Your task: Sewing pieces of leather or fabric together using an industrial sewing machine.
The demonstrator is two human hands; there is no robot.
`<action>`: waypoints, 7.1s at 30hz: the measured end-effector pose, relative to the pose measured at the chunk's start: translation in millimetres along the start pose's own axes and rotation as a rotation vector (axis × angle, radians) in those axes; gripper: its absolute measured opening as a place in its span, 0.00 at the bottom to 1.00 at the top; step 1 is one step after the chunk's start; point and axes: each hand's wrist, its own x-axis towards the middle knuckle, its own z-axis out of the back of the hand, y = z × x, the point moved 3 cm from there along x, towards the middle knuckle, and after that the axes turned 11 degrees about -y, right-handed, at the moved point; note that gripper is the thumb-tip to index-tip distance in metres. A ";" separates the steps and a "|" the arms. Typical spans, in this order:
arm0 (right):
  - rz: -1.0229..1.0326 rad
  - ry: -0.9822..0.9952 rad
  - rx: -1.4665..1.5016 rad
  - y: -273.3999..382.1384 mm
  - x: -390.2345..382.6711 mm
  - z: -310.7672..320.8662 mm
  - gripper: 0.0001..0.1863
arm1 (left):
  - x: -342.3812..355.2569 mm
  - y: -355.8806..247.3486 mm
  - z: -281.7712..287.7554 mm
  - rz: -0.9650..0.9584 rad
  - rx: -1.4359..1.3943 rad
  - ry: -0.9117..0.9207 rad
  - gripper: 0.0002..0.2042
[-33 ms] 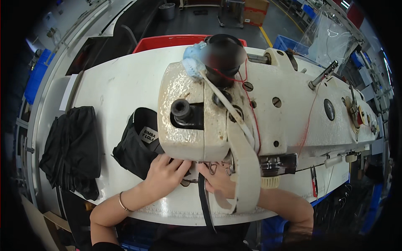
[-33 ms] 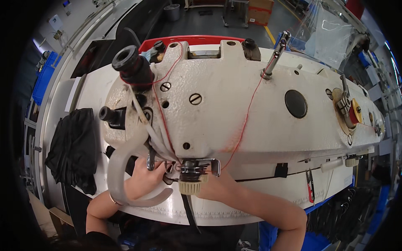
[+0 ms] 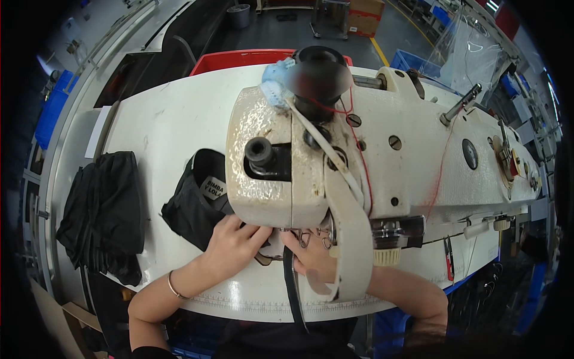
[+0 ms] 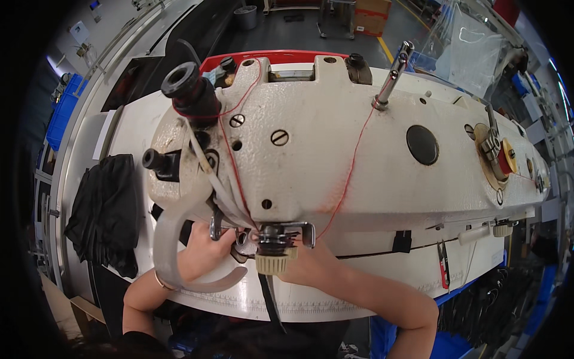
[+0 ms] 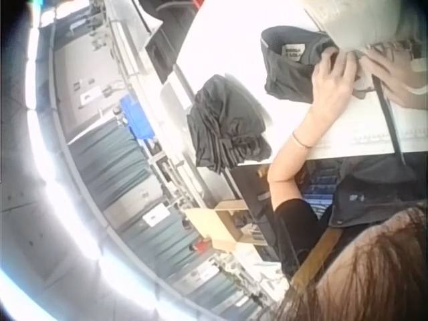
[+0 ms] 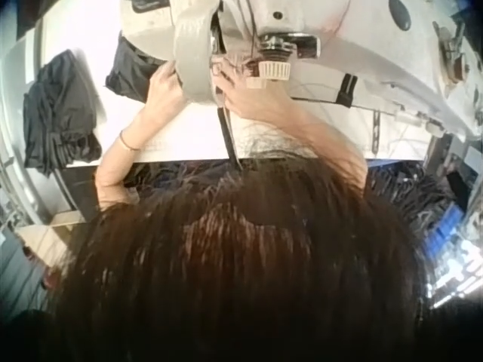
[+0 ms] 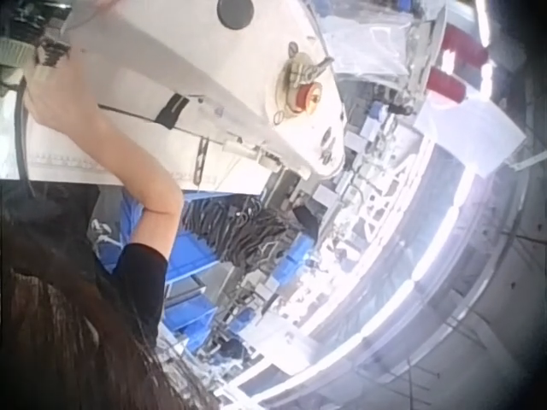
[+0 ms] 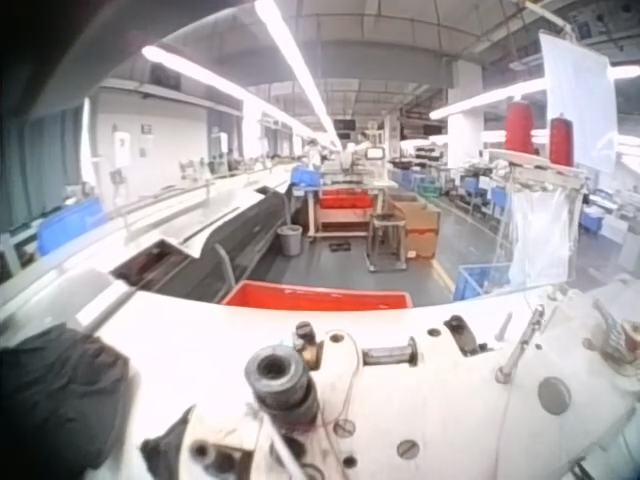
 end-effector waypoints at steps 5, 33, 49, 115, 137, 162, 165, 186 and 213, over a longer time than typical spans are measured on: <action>0.036 -0.107 -0.059 6.0 5.1 21.8 0.21 | -3.3 -10.3 -3.4 0.021 -0.016 -0.074 0.19; -0.246 0.251 0.327 -2.9 -36.6 -18.3 0.15 | -6.3 -5.4 -9.5 0.292 -0.315 0.053 0.23; -0.179 0.018 0.315 1.8 -25.6 -4.9 0.16 | -4.2 -8.9 -8.4 0.186 -0.247 0.023 0.25; 0.688 0.100 -0.852 7.5 -10.2 23.4 0.18 | 16.5 -6.8 -12.7 0.027 -0.237 -0.120 0.15; -0.449 -0.060 0.637 -0.4 -11.9 19.1 0.06 | 2.6 -2.8 -28.8 0.083 -0.316 -0.101 0.14; -0.382 -0.056 1.112 -24.7 -34.2 3.4 0.22 | 14.8 0.8 -27.7 0.145 -0.355 -0.110 0.12; 0.081 0.027 0.194 -12.3 -25.5 9.7 0.20 | 24.9 -0.5 -17.4 0.123 -0.355 -0.115 0.12; 0.418 -0.080 -0.217 13.8 1.2 28.2 0.13 | 24.0 -18.7 18.3 0.206 -0.406 0.113 0.18; 0.153 -0.144 -0.029 -2.0 -27.3 11.2 0.17 | 8.6 -0.7 3.4 0.374 -0.486 0.022 0.16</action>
